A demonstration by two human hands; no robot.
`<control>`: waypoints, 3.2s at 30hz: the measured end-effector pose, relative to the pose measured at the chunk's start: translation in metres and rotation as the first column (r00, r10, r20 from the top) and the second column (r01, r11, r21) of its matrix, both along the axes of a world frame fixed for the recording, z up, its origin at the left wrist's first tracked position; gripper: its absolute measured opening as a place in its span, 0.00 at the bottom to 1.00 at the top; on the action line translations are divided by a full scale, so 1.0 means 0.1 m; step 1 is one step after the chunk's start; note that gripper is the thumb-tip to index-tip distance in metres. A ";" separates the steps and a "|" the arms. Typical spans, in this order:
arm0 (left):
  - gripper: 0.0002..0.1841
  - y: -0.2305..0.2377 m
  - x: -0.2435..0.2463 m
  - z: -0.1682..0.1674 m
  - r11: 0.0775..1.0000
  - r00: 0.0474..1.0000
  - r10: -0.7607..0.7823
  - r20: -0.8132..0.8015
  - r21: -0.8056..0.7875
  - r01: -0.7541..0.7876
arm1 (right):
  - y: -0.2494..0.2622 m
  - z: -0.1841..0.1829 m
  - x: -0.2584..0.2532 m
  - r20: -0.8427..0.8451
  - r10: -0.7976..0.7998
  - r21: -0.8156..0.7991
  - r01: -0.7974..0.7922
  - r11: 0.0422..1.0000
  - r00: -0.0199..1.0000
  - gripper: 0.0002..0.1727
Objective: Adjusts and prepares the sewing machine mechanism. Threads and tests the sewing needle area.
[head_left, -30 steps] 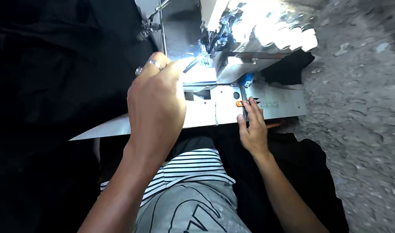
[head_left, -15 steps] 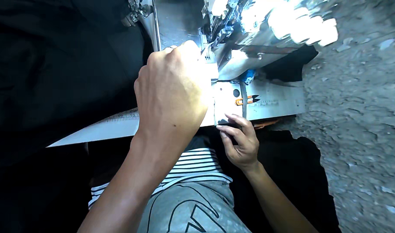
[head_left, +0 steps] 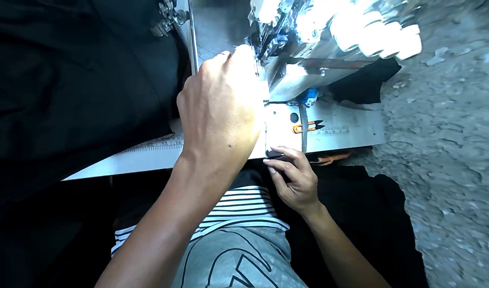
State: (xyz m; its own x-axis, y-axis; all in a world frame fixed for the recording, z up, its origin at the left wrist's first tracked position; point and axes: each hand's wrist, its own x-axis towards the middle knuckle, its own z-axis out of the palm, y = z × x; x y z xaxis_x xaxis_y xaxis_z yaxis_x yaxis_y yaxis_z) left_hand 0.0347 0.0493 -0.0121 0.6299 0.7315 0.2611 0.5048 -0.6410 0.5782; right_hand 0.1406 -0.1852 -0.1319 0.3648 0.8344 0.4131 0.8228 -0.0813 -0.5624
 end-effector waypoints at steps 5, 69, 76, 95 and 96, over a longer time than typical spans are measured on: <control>0.11 -0.01 -0.18 0.02 0.998 1.000 0.003 0.008 -0.060 -0.003 | 0.01 0.03 0.01 -0.002 0.017 -0.009 -0.017 1.000 1.000 0.09; 0.20 0.84 -0.38 -0.01 0.994 0.986 -0.068 0.150 0.097 0.054 | -0.02 0.75 0.96 0.094 -0.354 -0.057 0.359 0.931 0.931 0.14; 0.13 1.14 -0.27 -0.03 0.990 0.984 -0.014 0.180 0.144 -0.012 | 0.67 0.85 -0.11 -0.072 0.123 0.135 -0.113 0.984 0.990 0.08; 0.32 0.72 0.26 0.00 0.984 0.985 -0.125 0.116 -0.115 0.138 | 1.24 1.11 -0.16 0.029 0.053 0.031 -0.054 0.998 0.998 0.08; 0.31 0.70 0.22 -0.01 0.984 0.984 -0.136 0.114 -0.097 0.147 | 1.28 1.15 -0.19 0.051 0.020 0.024 -0.021 1.000 0.999 0.08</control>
